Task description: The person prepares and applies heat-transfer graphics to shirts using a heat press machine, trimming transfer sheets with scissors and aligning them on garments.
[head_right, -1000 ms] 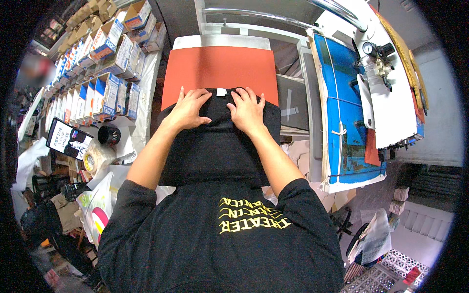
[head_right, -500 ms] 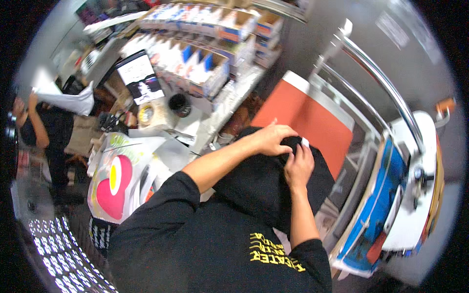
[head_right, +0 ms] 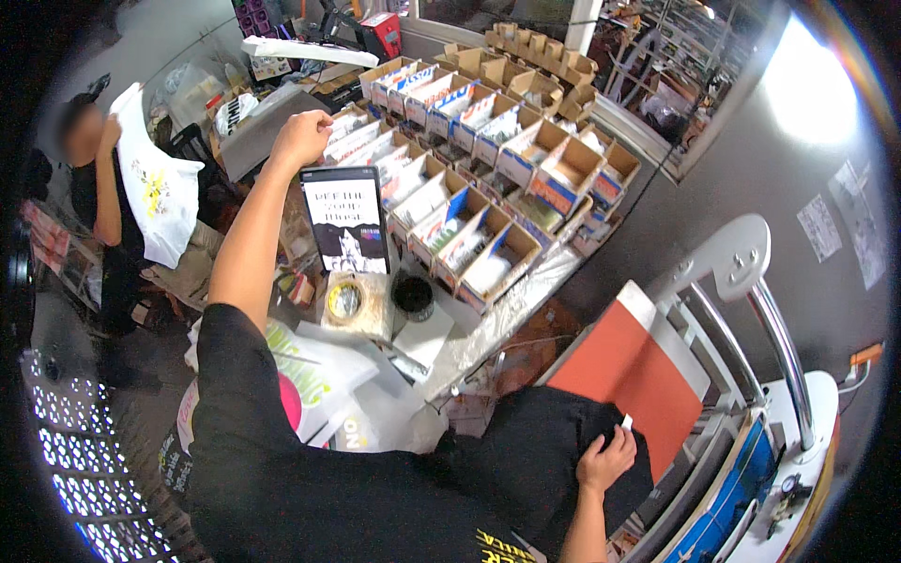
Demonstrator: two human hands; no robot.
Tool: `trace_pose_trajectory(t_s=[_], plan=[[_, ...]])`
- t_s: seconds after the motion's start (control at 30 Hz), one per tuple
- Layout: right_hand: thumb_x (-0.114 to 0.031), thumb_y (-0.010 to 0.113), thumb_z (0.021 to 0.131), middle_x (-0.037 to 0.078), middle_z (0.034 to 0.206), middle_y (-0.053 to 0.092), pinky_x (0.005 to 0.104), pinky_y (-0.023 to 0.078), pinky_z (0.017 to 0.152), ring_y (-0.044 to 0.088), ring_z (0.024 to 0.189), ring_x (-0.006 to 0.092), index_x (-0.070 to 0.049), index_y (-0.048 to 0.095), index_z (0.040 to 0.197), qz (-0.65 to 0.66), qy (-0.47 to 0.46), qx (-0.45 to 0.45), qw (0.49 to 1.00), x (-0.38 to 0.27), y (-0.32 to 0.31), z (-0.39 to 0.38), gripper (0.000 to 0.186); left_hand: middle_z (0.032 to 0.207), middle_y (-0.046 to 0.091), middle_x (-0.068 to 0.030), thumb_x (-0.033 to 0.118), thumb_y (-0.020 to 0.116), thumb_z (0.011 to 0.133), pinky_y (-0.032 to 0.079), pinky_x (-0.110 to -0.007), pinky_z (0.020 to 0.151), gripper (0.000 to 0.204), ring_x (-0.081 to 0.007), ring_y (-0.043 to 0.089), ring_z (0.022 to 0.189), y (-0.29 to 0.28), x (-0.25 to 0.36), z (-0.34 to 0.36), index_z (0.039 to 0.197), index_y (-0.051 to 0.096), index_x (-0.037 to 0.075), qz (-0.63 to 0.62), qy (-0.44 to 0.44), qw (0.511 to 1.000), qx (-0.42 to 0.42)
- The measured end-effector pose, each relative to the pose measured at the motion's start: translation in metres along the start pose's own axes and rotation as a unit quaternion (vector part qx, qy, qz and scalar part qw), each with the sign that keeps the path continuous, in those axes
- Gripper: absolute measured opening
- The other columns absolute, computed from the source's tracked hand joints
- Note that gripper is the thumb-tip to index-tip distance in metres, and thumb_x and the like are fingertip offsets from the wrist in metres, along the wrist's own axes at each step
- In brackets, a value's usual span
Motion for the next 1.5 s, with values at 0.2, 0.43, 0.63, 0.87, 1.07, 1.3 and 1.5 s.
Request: trace_pose_trajectory(t_s=[0.2, 0.43, 0.63, 0.87, 1.07, 1.3, 1.5], plan=[[-0.016, 0.057, 0.088, 0.021, 0.132, 0.051, 0.0505, 0.034, 0.104, 0.045, 0.125, 0.0401, 0.0, 0.055, 0.125, -0.021, -0.001, -0.021, 1.0, -0.001, 0.007, 0.003, 0.04, 0.1, 0.074, -0.0159, 0.023, 0.065, 0.089, 0.053, -0.041, 0.082, 0.024, -0.0288, 0.07, 0.089, 0.124, -0.07, 0.073, 0.101, 0.073, 0.005, 0.018, -0.01, 0.98, -0.199], [-0.019, 0.055, 0.089, 0.022, 0.132, 0.05, 0.0507, 0.034, 0.104, 0.045, 0.124, 0.0405, 0.0, 0.054, 0.125, -0.053, 0.007, -0.033, 0.998, -0.001, 0.012, 0.004, 0.04, 0.117, 0.069, -0.0189, 0.041, 0.048, 0.098, 0.048, -0.045, 0.097, 0.048, -0.0345, 0.065, 0.11, 0.211, -0.07, 0.09, 0.118, 0.068, 0.003, 0.086, -0.064, 0.921, -0.375], [-0.023, 0.053, 0.092, 0.021, 0.133, 0.049, 0.0502, 0.033, 0.105, 0.044, 0.125, 0.0404, -0.001, 0.054, 0.126, -0.054, 0.003, -0.034, 0.998, -0.003, 0.011, 0.003, 0.041, 0.11, 0.073, -0.0133, 0.021, 0.082, 0.073, 0.052, -0.039, 0.091, 0.045, -0.0265, 0.069, 0.101, 0.2, -0.045, 0.096, 0.115, 0.072, 0.008, 0.07, -0.011, 0.934, -0.35], [-0.026, 0.052, 0.093, 0.021, 0.134, 0.049, 0.0503, 0.033, 0.104, 0.044, 0.124, 0.0401, -0.001, 0.053, 0.126, -0.052, 0.004, -0.037, 0.998, 0.0, 0.012, 0.003, 0.042, 0.095, 0.075, -0.0118, 0.007, 0.079, 0.069, 0.054, -0.034, 0.082, 0.037, -0.0204, 0.07, 0.087, 0.177, -0.063, 0.104, 0.106, 0.077, 0.008, -0.081, -0.016, 0.963, -0.255], [-0.026, 0.053, 0.092, 0.021, 0.133, 0.05, 0.0504, 0.033, 0.104, 0.044, 0.124, 0.04, -0.001, 0.053, 0.126, -0.051, 0.005, -0.036, 0.998, 0.001, 0.014, 0.003, 0.042, 0.103, 0.074, -0.0157, 0.003, 0.075, 0.072, 0.056, -0.04, 0.085, 0.034, -0.0284, 0.072, 0.093, 0.169, -0.058, 0.102, 0.105, 0.077, 0.013, 0.04, 0.072, 0.981, -0.177], [-0.025, 0.054, 0.091, 0.021, 0.132, 0.05, 0.0508, 0.034, 0.103, 0.045, 0.124, 0.0395, -0.001, 0.053, 0.126, -0.054, 0.003, -0.032, 0.998, 0.002, 0.012, 0.004, 0.042, 0.116, 0.068, -0.0218, 0.003, 0.065, 0.078, 0.055, -0.045, 0.091, 0.032, -0.0335, 0.067, 0.109, 0.177, -0.015, 0.088, 0.109, 0.074, 0.004, 0.155, 0.033, 0.945, -0.286], [-0.025, 0.053, 0.092, 0.021, 0.132, 0.05, 0.0498, 0.034, 0.104, 0.045, 0.124, 0.0395, -0.002, 0.054, 0.125, -0.053, 0.003, -0.029, 0.998, -0.001, 0.011, 0.004, 0.04, 0.118, 0.068, -0.0223, 0.003, 0.059, 0.083, 0.054, -0.045, 0.092, 0.026, -0.0351, 0.068, 0.108, 0.186, -0.03, 0.091, 0.105, 0.073, -0.002, 0.165, 0.007, 0.944, -0.285]])
Point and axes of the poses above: each hand's wrist, its own z-axis towards the middle knuckle, its own y-axis out of the palm, x = y × z, the point moved 9 cm from there along z, towards the middle knuckle
